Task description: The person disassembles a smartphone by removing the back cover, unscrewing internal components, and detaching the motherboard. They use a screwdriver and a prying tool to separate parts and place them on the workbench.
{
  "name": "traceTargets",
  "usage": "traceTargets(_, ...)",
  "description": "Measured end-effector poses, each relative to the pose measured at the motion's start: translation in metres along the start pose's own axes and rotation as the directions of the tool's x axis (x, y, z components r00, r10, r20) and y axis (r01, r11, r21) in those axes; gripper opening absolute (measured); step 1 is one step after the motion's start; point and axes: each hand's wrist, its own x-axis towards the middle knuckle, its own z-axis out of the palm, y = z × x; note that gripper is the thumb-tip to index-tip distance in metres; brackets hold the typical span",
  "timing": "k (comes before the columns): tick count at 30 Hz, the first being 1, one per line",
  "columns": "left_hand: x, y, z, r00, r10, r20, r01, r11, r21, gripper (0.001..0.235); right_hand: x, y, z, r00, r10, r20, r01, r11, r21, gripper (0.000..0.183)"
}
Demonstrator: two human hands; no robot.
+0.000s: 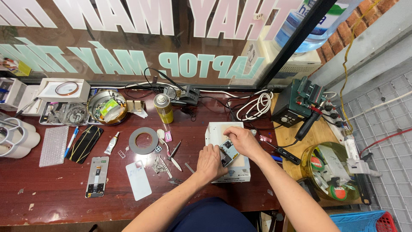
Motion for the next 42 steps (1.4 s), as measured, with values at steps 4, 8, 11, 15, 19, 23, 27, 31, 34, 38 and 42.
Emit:
traceTargets(4, 0.003, 0.001, -0.001, 1.000, -0.015, 0.020, 0.015, 1.000, 0.005, 0.070, 0.002, -0.002, -0.003, 0.990, 0.144, 0.002, -0.144, 0.989, -0.027, 0.022)
traceTargets(8, 0.003, 0.002, -0.001, 1.000, -0.005, 0.007, 0.005, 1.000, -0.002, 0.068, -0.001, -0.006, -0.004, 0.997, -0.078, 0.004, 0.078, 0.995, -0.062, 0.029)
traceTargets(11, 0.006, 0.002, -0.003, 0.999, -0.006, 0.031, 0.005, 1.000, 0.023, 0.068, -0.001, -0.008, -0.007, 1.000, -0.021, -0.009, 0.020, 0.995, -0.100, 0.022)
traceTargets(15, 0.006, 0.000, -0.002, 0.999, 0.009, 0.035, -0.011, 0.998, 0.059, 0.069, -0.002, -0.007, -0.004, 0.998, -0.005, 0.055, 0.010, 0.997, -0.079, 0.027)
traceTargets(19, 0.008, -0.002, -0.002, 0.999, 0.006, 0.038, -0.008, 0.998, 0.056, 0.068, -0.005, -0.002, -0.007, 0.991, -0.133, 0.033, 0.137, 0.976, -0.171, 0.026)
traceTargets(23, 0.009, -0.001, -0.002, 0.999, 0.019, 0.039, -0.021, 0.998, 0.057, 0.066, -0.009, 0.000, -0.011, 0.996, 0.038, 0.082, -0.037, 0.999, -0.020, 0.034)
traceTargets(27, 0.008, 0.000, -0.003, 0.999, -0.002, 0.047, -0.001, 0.998, 0.055, 0.067, -0.012, 0.001, -0.013, 0.993, 0.109, 0.043, -0.103, 0.988, -0.118, 0.024)
traceTargets(31, 0.010, 0.003, -0.006, 0.998, -0.011, 0.057, 0.008, 0.999, 0.050, 0.067, -0.012, 0.004, -0.013, 0.998, -0.067, 0.018, 0.067, 0.997, -0.024, 0.028)
traceTargets(34, 0.007, 0.003, -0.006, 0.998, -0.019, 0.065, 0.016, 0.998, 0.055, 0.067, -0.012, 0.007, -0.011, 0.992, 0.115, 0.048, -0.115, 0.993, -0.017, 0.030)
traceTargets(38, 0.008, 0.004, -0.005, 0.998, -0.023, 0.066, 0.019, 0.998, 0.067, 0.068, -0.013, 0.008, -0.014, 0.988, 0.150, 0.039, -0.151, 0.988, 0.022, 0.033)
traceTargets(42, 0.011, 0.003, -0.003, 0.996, -0.011, 0.093, 0.003, 0.996, 0.090, 0.065, -0.015, 0.011, -0.015, 0.993, 0.119, 0.024, -0.120, 0.991, 0.056, 0.035)
